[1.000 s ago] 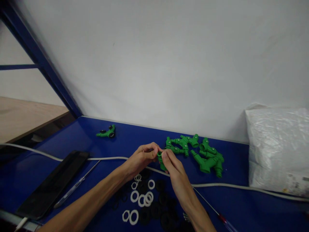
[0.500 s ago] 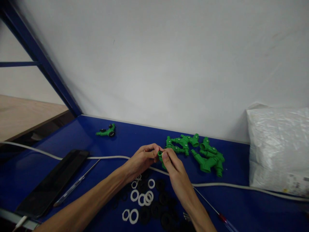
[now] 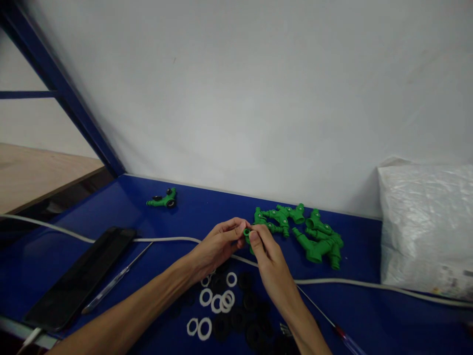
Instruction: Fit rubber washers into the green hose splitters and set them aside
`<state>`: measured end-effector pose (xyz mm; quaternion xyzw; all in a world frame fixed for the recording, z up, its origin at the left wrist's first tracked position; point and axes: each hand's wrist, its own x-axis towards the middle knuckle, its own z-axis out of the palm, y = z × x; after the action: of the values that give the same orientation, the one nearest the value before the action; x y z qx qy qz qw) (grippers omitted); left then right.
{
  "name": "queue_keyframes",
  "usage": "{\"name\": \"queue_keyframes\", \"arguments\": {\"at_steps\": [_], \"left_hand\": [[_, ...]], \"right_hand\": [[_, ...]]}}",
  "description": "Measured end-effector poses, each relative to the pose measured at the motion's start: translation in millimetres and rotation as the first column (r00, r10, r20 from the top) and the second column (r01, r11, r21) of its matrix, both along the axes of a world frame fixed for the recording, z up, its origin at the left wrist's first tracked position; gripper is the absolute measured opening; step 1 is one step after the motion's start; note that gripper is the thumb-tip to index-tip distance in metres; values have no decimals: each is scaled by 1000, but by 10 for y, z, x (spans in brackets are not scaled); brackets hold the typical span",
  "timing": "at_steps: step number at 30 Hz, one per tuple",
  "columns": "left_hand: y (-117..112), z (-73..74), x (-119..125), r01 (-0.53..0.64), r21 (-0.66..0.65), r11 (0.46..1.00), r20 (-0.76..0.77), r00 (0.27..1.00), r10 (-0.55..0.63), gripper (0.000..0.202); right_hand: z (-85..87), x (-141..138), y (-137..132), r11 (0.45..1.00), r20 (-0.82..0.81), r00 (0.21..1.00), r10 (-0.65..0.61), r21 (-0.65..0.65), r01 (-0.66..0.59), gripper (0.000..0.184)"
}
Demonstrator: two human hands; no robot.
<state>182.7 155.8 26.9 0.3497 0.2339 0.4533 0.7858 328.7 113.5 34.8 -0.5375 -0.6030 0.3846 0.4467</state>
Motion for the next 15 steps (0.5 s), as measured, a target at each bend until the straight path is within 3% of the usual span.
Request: {"name": "queue_keyframes", "arguments": {"at_steps": [7, 15], "left_hand": [[-26, 5, 13, -26, -24, 999, 8, 1000, 27, 34], [-10, 13, 11, -60, -4, 998, -88, 994, 60, 30]], "right_hand": [[-15, -7, 25, 999, 23, 1000, -5, 38, 4, 47], [-25, -30, 34, 997, 43, 999, 15, 72, -18, 45]]}}
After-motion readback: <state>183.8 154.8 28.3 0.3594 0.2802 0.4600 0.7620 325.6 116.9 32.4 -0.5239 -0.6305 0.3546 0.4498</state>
